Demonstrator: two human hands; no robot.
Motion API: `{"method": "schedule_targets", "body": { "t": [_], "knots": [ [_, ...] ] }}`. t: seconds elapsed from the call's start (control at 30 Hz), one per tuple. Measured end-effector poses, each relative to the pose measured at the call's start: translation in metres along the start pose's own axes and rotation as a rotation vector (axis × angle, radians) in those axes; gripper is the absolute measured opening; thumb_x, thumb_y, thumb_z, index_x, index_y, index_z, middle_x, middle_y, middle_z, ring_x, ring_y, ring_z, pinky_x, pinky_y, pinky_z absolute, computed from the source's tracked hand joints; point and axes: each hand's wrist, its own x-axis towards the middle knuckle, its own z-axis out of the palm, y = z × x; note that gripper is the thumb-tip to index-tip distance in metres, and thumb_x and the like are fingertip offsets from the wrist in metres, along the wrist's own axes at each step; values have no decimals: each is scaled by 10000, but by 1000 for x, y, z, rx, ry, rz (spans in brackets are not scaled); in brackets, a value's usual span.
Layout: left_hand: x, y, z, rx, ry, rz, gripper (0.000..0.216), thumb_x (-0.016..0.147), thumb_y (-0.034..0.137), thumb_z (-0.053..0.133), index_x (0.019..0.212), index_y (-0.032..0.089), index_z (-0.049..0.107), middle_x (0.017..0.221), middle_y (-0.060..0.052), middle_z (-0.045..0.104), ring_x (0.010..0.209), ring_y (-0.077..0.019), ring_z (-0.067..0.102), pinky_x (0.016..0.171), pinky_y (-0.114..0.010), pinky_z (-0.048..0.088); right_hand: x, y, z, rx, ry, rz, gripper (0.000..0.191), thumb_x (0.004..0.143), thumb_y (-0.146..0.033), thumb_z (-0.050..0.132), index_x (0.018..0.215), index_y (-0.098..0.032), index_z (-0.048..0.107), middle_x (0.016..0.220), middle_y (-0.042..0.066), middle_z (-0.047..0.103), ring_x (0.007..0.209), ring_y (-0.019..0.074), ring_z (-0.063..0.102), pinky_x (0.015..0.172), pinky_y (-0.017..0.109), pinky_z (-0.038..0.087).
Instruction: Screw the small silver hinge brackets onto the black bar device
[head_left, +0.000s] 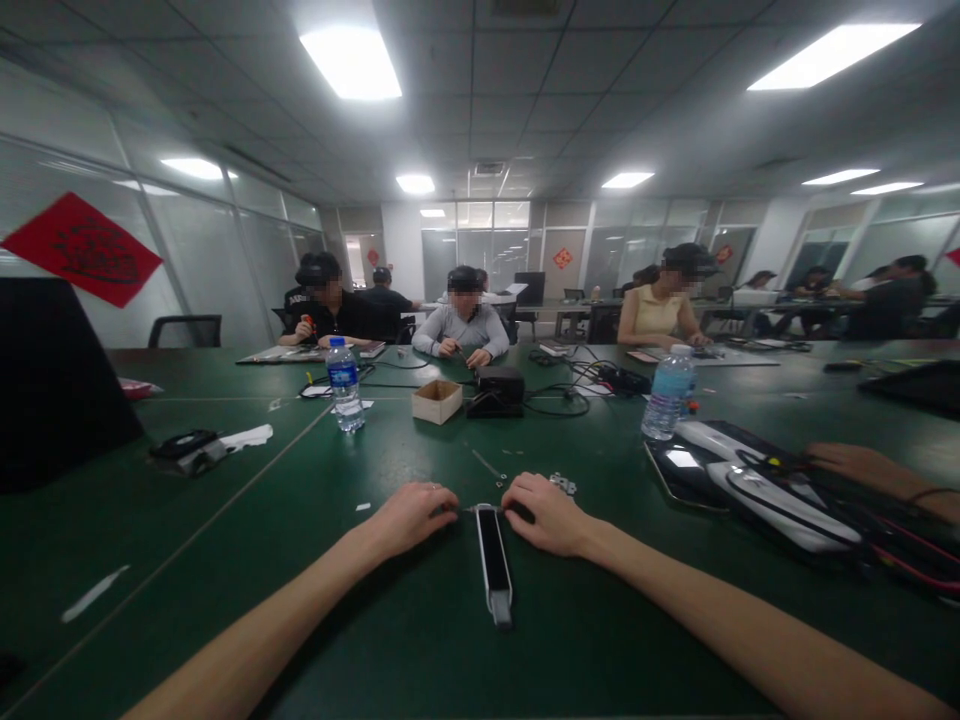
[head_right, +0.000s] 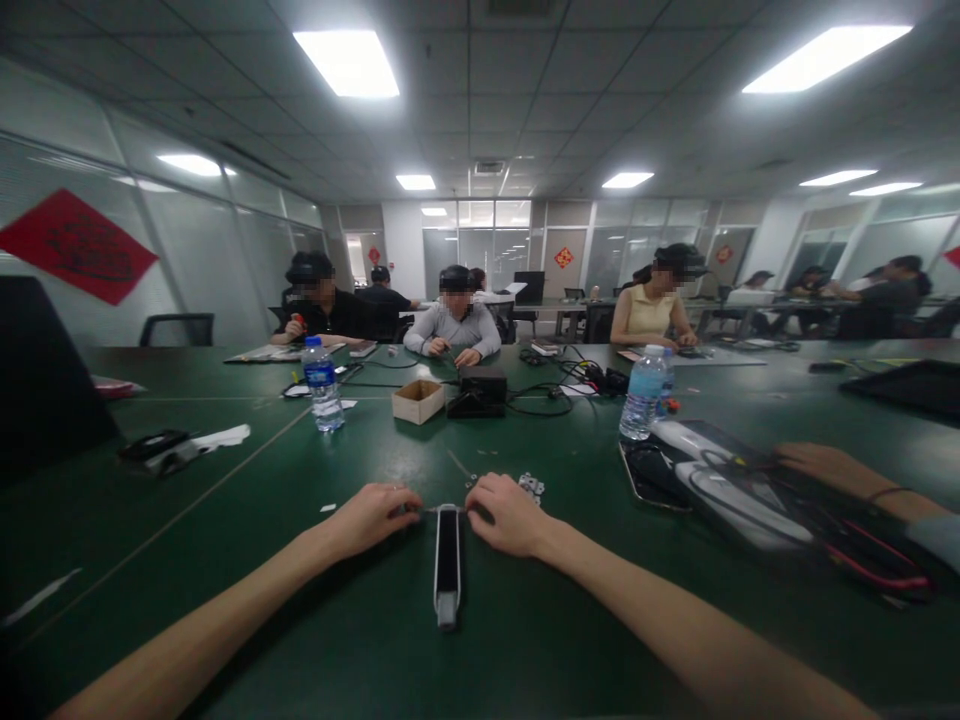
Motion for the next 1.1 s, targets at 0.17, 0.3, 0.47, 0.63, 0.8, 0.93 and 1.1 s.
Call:
{"method": "schedule_targets", "body": {
  "t": [0.17,0.3,0.47,0.63,0.8,0.93,1.1],
  "knots": [
    [1,4,3,12,15,-15,179,927,299,543,1030,225,669,938,-30,698,855,-197,649,762,-275,480,0,0,0,21,-14,5,96,845,-137,569,900,-174,638,893,56,628,842,183,575,762,319,476],
    [1,5,7,40,44,-20,185,944,300,522,1037,227,665,936,-25,700,851,-193,651,764,-271,477,0,1,0,29,-27,5,96,859,-148,565,912,-178,639,905,50,627,841,177,577,761,317,477],
    [1,7,13,46,77,8,213,965,281,484,1076,228,658,951,-32,699,854,-191,650,789,-281,475,-1,1,-2,46,-35,4,101,872,-151,557,926,-174,639,917,51,628,848,175,576,777,326,478],
    [1,10,15,20,70,2,205,966,264,484,1072,223,654,968,-30,688,856,-186,646,774,-274,478,0,-1,-4,55,-43,9,108,874,-151,554,933,-172,643,920,53,628,849,176,575,773,325,482],
    [1,11,18,-24,107,2,154,944,226,523,1060,216,623,978,-17,655,872,-169,630,778,-256,473,0,-1,-3,54,-41,7,108,874,-155,550,922,-177,644,907,51,628,840,177,575,764,322,480],
    [2,13,18,-35,106,-18,170,917,196,541,1079,223,586,994,-9,631,861,-162,619,768,-248,470,0,2,-1,45,-34,0,111,863,-139,555,917,-173,645,898,50,628,844,176,574,774,318,471],
    [2,16,18,-23,94,-39,237,880,167,534,1110,218,558,955,-6,629,792,-162,612,717,-251,464,0,6,5,30,-13,-16,100,847,-139,567,904,-164,645,893,56,624,842,179,571,776,313,464]
  ]
}}
